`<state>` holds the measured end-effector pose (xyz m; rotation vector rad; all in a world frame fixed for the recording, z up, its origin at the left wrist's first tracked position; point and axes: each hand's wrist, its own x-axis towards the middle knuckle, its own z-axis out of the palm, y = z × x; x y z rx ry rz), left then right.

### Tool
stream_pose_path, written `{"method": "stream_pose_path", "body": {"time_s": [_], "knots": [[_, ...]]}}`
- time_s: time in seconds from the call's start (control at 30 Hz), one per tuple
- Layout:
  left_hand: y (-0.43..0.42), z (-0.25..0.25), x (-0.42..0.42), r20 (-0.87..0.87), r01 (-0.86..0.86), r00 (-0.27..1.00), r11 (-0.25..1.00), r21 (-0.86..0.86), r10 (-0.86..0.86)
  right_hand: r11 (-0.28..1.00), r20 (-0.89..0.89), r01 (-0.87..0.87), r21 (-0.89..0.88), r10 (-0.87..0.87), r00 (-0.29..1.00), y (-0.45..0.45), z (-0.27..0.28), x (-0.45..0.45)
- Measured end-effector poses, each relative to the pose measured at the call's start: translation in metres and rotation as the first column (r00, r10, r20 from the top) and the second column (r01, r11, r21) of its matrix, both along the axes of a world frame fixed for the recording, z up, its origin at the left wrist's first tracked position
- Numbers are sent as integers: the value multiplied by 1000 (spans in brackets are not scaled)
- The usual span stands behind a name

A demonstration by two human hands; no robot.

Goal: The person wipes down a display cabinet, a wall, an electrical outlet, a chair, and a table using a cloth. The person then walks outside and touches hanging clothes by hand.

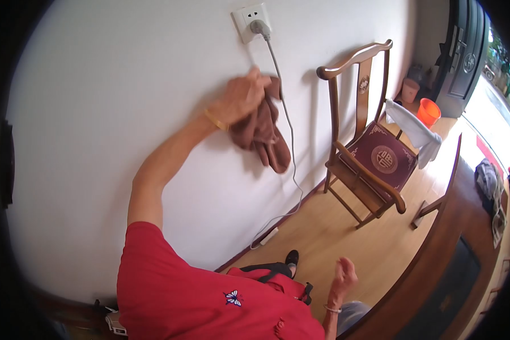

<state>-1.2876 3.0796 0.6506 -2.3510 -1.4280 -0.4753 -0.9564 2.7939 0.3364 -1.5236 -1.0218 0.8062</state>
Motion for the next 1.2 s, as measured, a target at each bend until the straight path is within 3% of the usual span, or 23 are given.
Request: {"method": "stream_pose_path", "body": {"time_s": [0.1,0.13,0.17,0.23,0.3,0.33,0.37,0.4,0.43,0.47,0.5,0.53,0.6,0.63,0.7,0.73,0.77,0.83,0.87,0.9,1.0,1.1,1.2], "knots": [[-29,-45,23,328,158,941,962,-223,-79,942,-44,-331,-47,329,943,72,60,-43],[-44,-46,34,310,184,947,933,-310,-84,900,-108,-436,-30,431,896,94,75,-59],[-51,-55,39,281,305,931,920,-248,-233,845,-171,-535,-6,526,833,112,88,-75],[-58,-79,47,346,354,908,875,-330,-237,769,57,-607,200,609,791,147,100,-109],[-70,-85,57,383,422,883,817,-394,-271,745,138,-654,131,639,756,165,111,-126],[-73,-88,58,403,486,846,815,-316,-349,727,215,-684,65,659,721,171,114,-131],[-74,-90,60,413,548,804,803,-234,-428,722,210,-688,64,665,717,179,109,-136],[-74,-87,59,416,567,805,755,-330,-423,744,143,-629,224,614,776,189,101,-140],[-72,-82,59,418,561,807,760,-328,-416,749,68,-548,373,567,821,197,118,-145],[-71,-76,61,422,603,773,754,-259,-473,807,-39,-430,406,485,874,197,138,-139],[-69,-69,61,418,639,739,746,-188,-528,798,-34,-443,408,498,866,210,162,-128],[-68,-58,59,431,644,738,732,-221,-519,620,9,-506,599,627,779,227,182,-115],[-70,-26,52,276,518,822,855,-3,-498,755,436,-427,498,208,875,246,162,-128],[-71,-8,44,54,399,911,908,127,-408,665,390,-430,611,220,894,266,167,-120],[-78,32,22,-95,145,988,943,299,-122,453,415,-515,728,307,857,300,210,-104],[-79,53,14,-21,29,1000,895,444,-21,336,476,-594,731,373,796,316,249,-96],[-81,78,-3,-55,-59,993,835,547,106,335,572,-736,588,472,671,333,268,-88],[-88,126,-22,2,-238,942,663,710,336,218,620,-686,694,304,723,375,287,-105],[-85,181,-55,-167,-15,902,417,909,398,123,651,-688,715,241,720,393,306,-118],[-85,196,-53,-31,-162,817,280,946,576,52,688,-715,698,231,688,398,325,-138],[-76,229,-76,21,-172,712,145,974,702,-59,737,-737,674,129,663,417,344,-200],[-76,233,-87,-43,-186,649,213,959,760,-111,732,-729,675,-21,681,429,342,-234],[-72,233,-99,-93,-114,613,204,972,785,-129,627,-622,773,-3,779,443,356,-227]]}}
